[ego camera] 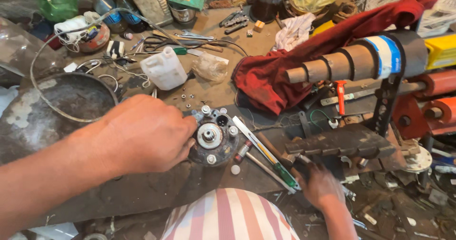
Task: The person uses a screwdriver to pry and adjust parts of a cylindrical electrical component, then uses a hammer to tap the component while holding it on a workbench. The person repeatedly rotates and repositions the component during the process.
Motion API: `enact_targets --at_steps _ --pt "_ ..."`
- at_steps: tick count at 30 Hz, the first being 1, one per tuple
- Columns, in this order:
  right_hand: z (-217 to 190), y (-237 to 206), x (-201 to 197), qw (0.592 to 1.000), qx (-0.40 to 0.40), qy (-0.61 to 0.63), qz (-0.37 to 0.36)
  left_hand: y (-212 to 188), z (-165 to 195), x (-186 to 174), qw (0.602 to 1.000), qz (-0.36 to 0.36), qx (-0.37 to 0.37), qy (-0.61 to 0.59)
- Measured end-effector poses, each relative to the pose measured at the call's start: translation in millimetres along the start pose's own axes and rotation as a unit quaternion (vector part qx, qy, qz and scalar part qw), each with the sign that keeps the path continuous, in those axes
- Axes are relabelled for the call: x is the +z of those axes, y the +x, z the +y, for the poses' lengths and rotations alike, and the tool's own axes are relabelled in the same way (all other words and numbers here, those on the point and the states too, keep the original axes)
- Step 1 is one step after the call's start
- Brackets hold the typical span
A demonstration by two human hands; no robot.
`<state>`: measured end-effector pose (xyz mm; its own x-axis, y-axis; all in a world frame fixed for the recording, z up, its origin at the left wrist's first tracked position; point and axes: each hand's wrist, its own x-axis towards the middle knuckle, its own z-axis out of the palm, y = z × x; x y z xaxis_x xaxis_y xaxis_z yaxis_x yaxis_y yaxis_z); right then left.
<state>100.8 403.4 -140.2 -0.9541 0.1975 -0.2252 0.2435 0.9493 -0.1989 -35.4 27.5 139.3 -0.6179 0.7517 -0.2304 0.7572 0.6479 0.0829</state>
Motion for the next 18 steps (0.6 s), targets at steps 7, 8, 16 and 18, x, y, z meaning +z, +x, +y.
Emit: enact_targets --at_steps 7,8,16,18 --pt "-109 -14 -107 0.928 -0.199 0.314 -0.006 -9 -9 27 0.983 0.172 0.025 -0.053" --pt "-128 -12 -124 0.925 -0.228 0.302 0.023 -11 -8 32 0.976 0.206 0.021 -0.062" --pt "-215 26 -187 0.879 -0.440 0.101 0.156 -10 -1 77 0.907 0.399 -0.034 -0.131" --pt "-218 32 -184 0.863 -0.465 0.119 0.158 -8 -3 83 0.892 0.424 -0.022 -0.152"
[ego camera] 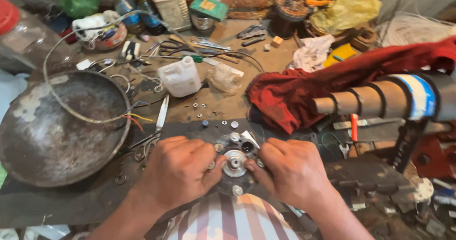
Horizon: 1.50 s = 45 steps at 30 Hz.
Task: The person uses a screwdriver to pry and adjust parts of a cylindrical electrical component, then uses a hammer to tap the component while holding it on a workbench. The person repeatedly rotates and repositions the component during the process.
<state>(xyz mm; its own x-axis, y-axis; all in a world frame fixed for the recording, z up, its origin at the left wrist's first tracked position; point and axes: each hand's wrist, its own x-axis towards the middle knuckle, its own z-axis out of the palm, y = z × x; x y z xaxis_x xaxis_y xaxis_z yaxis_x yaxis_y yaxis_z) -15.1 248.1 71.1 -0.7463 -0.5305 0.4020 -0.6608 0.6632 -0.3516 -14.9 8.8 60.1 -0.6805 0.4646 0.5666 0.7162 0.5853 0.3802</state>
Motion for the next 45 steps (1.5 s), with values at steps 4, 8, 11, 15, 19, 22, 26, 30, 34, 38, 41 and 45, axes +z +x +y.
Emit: enact_targets --at_steps 4,8,11,15,19,22,26,30,34,38,41,45 --pt "7 0 9 1.000 -0.010 0.025 0.009 -3 -7 4 0.999 0.019 0.014 -0.038" --pt "12 -2 12 0.998 -0.034 0.047 0.011 -4 -7 7 0.997 0.022 0.008 -0.076" --pt "15 -5 15 0.999 -0.028 0.037 0.014 1 -4 4 1.000 0.006 -0.019 -0.023" --pt "22 -21 18 0.995 0.024 0.090 0.033 10 -3 -9 0.995 -0.075 -0.051 -0.049" --pt "29 -58 20 0.968 0.106 0.213 0.075 14 4 -24 0.992 -0.113 -0.036 -0.049" --pt "31 -98 26 0.933 0.260 0.239 0.063 22 13 -24 0.989 -0.140 0.025 -0.041" --pt "32 -144 40 0.912 0.294 0.275 0.076 46 26 -18 0.970 -0.226 0.087 0.013" --pt "33 -169 49 0.897 0.330 0.281 0.090 74 37 -5 0.919 -0.360 0.138 0.086" --pt "32 -178 48 0.880 0.339 0.317 0.104 90 48 6 0.853 -0.487 0.081 0.168" --pt "32 -183 43 0.891 0.346 0.284 0.072 95 57 10 0.832 -0.508 0.076 0.209" --pt "33 -187 42 0.888 0.355 0.288 0.050 99 60 7 0.837 -0.502 0.087 0.203" --pt "43 -202 46 0.886 0.366 0.283 0.029 100 61 2 0.813 -0.540 0.049 0.213"
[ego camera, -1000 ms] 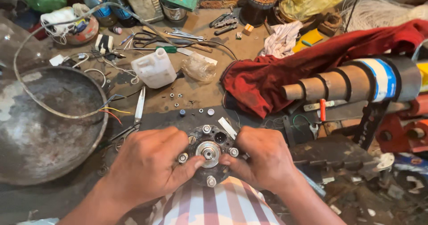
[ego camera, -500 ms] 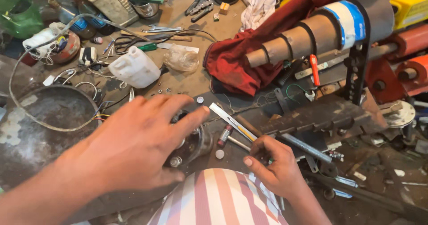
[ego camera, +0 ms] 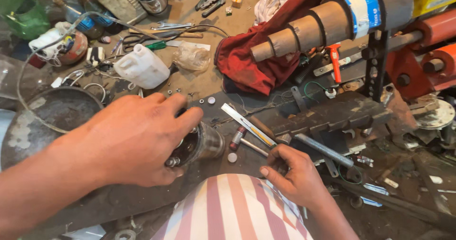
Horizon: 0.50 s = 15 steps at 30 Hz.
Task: The person uses a screwdriver to pry and adjust parts of a cylindrical electrical component, then uses a hammer to tap the component while holding it on a workbench. The person repeatedly rotates and repositions the component during the process.
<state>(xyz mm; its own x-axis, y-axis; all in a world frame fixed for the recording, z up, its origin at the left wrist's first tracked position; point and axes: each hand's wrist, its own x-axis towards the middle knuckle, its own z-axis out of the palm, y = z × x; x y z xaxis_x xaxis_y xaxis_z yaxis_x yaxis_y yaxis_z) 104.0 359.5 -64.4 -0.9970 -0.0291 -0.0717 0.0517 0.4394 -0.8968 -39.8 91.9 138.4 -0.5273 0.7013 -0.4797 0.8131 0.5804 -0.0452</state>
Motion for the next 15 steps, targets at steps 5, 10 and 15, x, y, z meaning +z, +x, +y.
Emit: enact_targets --at_steps 5,10,15 --pt "59 -4 -19 0.972 0.079 -0.222 -0.001 0 -4 4 0.998 0.061 0.010 -0.021" --pt "115 5 -27 0.916 0.101 -0.383 0.063 -17 -6 15 0.961 0.261 0.089 0.022" --pt "138 32 -23 0.875 0.163 -0.457 -0.002 -42 6 38 0.942 0.330 0.053 -0.027"
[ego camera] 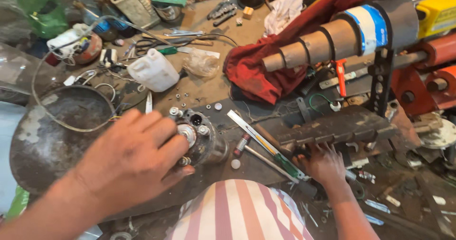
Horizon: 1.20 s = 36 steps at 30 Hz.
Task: The person uses a screwdriver to pry and adjust parts of a cylindrical electrical component, then uses a hammer to tap the component while holding it on a workbench. The person repeatedly rotates and repositions the component during the process.
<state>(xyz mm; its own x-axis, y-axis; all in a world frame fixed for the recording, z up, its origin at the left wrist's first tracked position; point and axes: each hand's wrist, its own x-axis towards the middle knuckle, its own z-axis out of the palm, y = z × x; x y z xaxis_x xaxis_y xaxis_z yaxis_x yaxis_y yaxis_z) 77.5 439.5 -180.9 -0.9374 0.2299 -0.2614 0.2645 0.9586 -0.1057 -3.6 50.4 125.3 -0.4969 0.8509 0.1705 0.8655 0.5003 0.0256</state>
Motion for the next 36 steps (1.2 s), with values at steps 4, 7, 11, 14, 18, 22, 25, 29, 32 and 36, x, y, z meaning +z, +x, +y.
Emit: enact_targets --at_steps 4,7,11,14,18,22,25,29,32,36 --pt "-2 18 11 0.996 0.023 -0.033 -0.079 -12 19 14 0.992 0.089 -0.080 -0.035" --pt "0 20 19 0.998 0.003 -0.038 -0.054 -16 27 20 0.985 0.119 -0.118 -0.030" --pt "1 19 23 0.999 -0.006 -0.028 -0.035 -29 31 18 0.986 0.109 -0.098 -0.074" --pt "0 20 22 0.999 -0.035 -0.006 0.011 -35 32 20 0.975 0.168 -0.099 -0.101" --pt "-1 19 23 1.000 -0.025 0.002 0.017 -33 30 30 0.965 0.182 -0.180 -0.064" --pt "0 17 27 0.997 -0.043 0.019 0.055 -39 25 22 0.949 0.185 -0.253 -0.034" --pt "1 15 28 1.000 -0.007 -0.022 -0.002 -39 31 15 0.927 0.225 -0.270 -0.128" --pt "0 15 25 0.999 -0.019 -0.012 0.034 -26 33 24 0.939 0.238 -0.229 -0.094" --pt "-1 12 19 0.999 -0.018 -0.012 0.044 -34 24 22 0.925 0.262 -0.248 -0.116" --pt "-2 8 13 0.998 -0.026 -0.002 0.062 -47 28 30 0.894 0.281 -0.310 -0.159"
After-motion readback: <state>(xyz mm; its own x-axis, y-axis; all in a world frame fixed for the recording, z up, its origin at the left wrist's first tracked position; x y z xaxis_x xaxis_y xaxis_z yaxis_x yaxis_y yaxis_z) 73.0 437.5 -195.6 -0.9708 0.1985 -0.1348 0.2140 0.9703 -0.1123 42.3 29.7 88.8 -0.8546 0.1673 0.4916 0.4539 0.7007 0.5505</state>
